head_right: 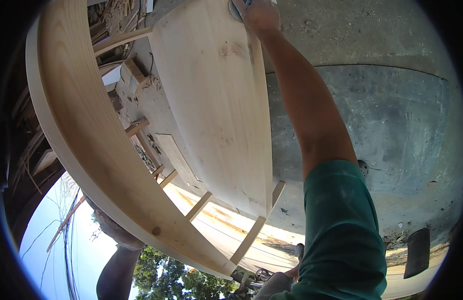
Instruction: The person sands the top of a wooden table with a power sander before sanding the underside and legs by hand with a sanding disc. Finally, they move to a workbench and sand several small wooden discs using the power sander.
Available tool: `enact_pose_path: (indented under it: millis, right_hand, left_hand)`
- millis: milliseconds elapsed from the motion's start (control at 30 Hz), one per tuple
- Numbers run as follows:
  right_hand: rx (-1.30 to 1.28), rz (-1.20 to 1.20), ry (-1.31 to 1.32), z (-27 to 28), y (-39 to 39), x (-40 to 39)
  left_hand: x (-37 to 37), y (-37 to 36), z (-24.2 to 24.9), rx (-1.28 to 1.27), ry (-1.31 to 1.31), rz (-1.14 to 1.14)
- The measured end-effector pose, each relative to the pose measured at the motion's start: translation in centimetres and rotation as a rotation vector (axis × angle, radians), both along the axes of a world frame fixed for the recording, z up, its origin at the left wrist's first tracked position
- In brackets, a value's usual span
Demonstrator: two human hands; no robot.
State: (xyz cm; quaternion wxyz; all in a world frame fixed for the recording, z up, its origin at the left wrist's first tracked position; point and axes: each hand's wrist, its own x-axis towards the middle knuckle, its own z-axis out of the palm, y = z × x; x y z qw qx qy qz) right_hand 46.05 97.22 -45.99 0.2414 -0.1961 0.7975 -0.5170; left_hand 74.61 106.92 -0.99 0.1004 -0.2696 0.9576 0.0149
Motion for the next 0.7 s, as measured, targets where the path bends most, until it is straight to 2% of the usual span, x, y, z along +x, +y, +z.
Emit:
enact_pose_path:
  millis: [133, 200, 267, 300, 367, 400, 567, 700]
  right_hand:
    - [0.114, 0.073, 0.03, -0.5, 7.3, 6.9]
    - [0.044, 0.026, 0.113, -0.6, 12.5, 11.8]
    - [0.019, 0.054, 0.048, 1.0, 17.9, 16.7]
    - [0.015, 0.064, 0.044, 1.3, 20.5, 19.2]
    - [0.036, 0.119, -0.005, 2.1, 25.8, 23.5]
    - [0.059, 0.161, -0.048, 2.6, 28.3, 25.4]
    - [0.121, 0.301, -0.125, 3.9, 38.3, 33.2]
    - [0.09, 0.26, 0.018, 4.3, 43.7, 38.7]
  left_hand:
    - [1.8, 0.4, 1.2, -0.175, -0.079, -0.026]
    - [2.5, 0.1, 0.9, -0.241, 0.012, 0.088]
    - [2.9, -0.6, 0.9, -0.291, 0.0, 0.087]
    - [2.8, -1.3, 1.4, -0.317, -0.081, -0.005]
    - [1.1, -2.7, 0.5, -0.24, -0.056, -0.285]
    - [-0.1, -3.6, -0.4, -0.141, 0.052, -0.471]
    - [0.4, -2.7, -1.8, -0.198, 0.111, -0.409]
    - [2.8, 0.3, -2.1, -0.195, 0.151, -0.313]
